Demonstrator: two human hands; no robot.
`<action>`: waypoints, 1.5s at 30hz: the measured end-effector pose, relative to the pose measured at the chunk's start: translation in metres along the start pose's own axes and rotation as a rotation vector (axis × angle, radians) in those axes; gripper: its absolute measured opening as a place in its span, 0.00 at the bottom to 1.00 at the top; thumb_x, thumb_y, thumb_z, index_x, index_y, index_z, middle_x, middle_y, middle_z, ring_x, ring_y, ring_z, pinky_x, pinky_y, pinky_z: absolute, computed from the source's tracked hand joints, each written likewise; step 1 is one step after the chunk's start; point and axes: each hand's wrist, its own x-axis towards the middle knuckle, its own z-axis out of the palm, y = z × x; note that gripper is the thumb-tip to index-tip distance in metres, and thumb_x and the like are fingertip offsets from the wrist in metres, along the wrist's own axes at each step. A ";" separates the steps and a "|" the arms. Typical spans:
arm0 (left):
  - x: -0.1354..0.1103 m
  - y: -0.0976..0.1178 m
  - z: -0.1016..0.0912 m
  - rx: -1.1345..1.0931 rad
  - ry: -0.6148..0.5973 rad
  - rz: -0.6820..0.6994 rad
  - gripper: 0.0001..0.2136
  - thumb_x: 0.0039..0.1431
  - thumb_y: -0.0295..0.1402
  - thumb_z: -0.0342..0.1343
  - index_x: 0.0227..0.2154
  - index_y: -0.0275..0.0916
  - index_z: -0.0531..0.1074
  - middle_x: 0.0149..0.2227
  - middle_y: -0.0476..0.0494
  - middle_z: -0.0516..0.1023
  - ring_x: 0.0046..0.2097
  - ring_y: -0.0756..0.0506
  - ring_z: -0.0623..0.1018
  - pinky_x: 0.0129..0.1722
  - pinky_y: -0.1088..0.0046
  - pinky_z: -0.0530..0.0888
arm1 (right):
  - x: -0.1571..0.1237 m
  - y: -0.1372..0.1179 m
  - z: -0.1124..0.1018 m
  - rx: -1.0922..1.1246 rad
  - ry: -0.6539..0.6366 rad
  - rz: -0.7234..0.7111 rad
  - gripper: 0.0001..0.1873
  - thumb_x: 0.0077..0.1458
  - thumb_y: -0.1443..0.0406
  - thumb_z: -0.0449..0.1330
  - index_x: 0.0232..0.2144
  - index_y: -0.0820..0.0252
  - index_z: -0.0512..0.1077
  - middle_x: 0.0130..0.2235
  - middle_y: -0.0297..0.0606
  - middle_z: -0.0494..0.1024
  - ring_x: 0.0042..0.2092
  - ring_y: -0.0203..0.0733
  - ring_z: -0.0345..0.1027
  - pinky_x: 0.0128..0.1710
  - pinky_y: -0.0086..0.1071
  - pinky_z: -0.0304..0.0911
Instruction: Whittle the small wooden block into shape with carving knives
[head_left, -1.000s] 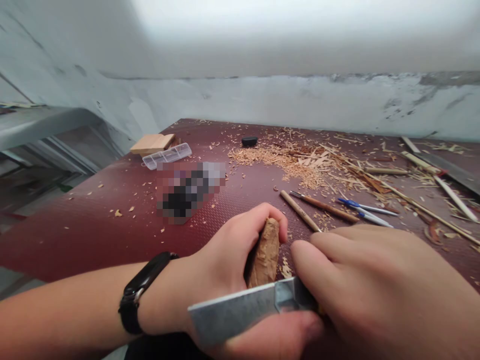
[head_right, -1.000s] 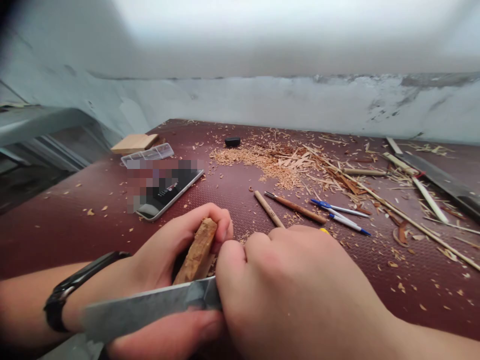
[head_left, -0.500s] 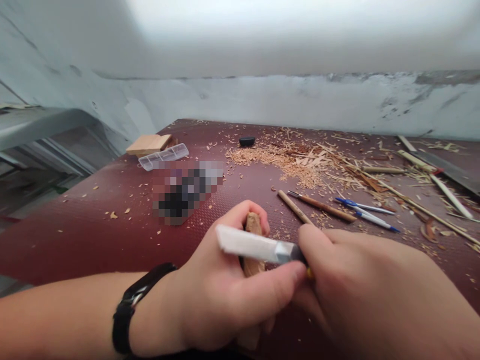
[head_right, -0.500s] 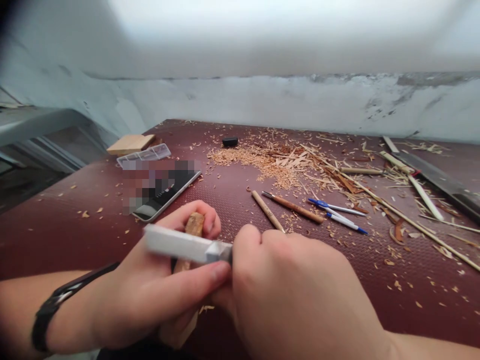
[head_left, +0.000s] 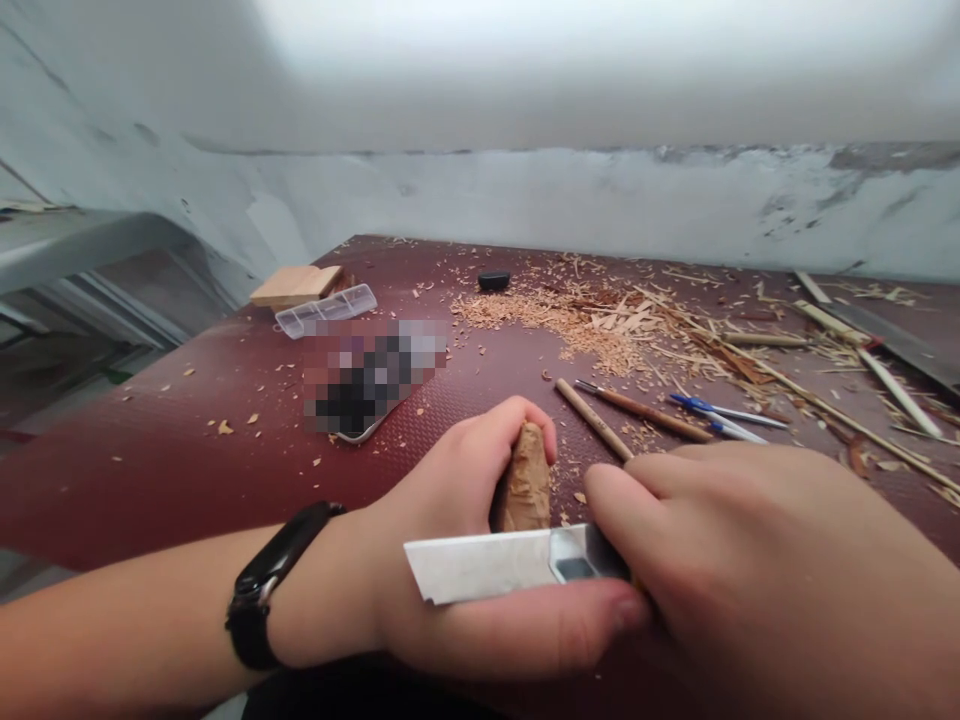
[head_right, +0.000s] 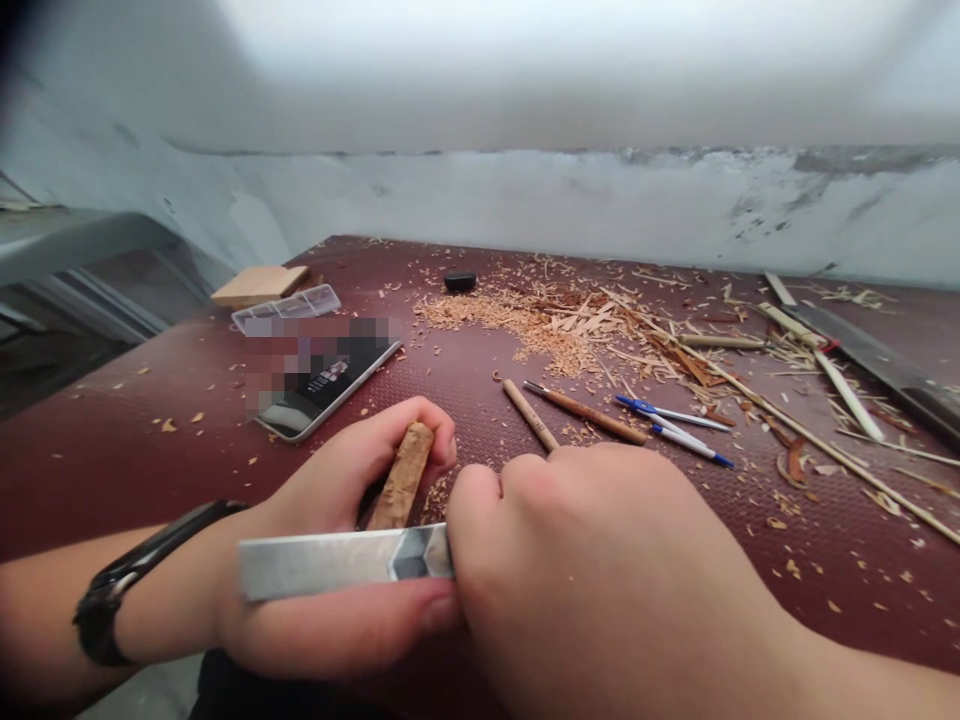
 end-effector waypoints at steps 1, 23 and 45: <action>0.001 -0.002 0.000 0.050 0.031 0.018 0.22 0.47 0.32 0.73 0.34 0.40 0.62 0.28 0.55 0.70 0.28 0.54 0.66 0.25 0.78 0.63 | -0.001 0.001 0.000 0.010 -0.010 0.001 0.16 0.37 0.69 0.74 0.22 0.53 0.69 0.21 0.24 0.72 0.19 0.36 0.62 0.19 0.34 0.48; -0.014 -0.004 0.014 -0.361 0.206 -0.167 0.21 0.55 0.29 0.71 0.37 0.43 0.60 0.20 0.60 0.73 0.21 0.55 0.71 0.22 0.84 0.65 | -0.005 -0.008 0.007 -0.209 0.170 0.169 0.09 0.47 0.69 0.63 0.23 0.52 0.66 0.19 0.32 0.69 0.16 0.45 0.66 0.15 0.36 0.52; -0.005 -0.001 0.006 -0.188 0.038 -0.043 0.21 0.50 0.29 0.72 0.37 0.40 0.62 0.29 0.55 0.68 0.29 0.54 0.66 0.27 0.77 0.64 | 0.003 0.009 0.002 -0.094 0.216 -0.111 0.17 0.38 0.74 0.67 0.22 0.53 0.63 0.20 0.24 0.68 0.17 0.37 0.59 0.22 0.38 0.42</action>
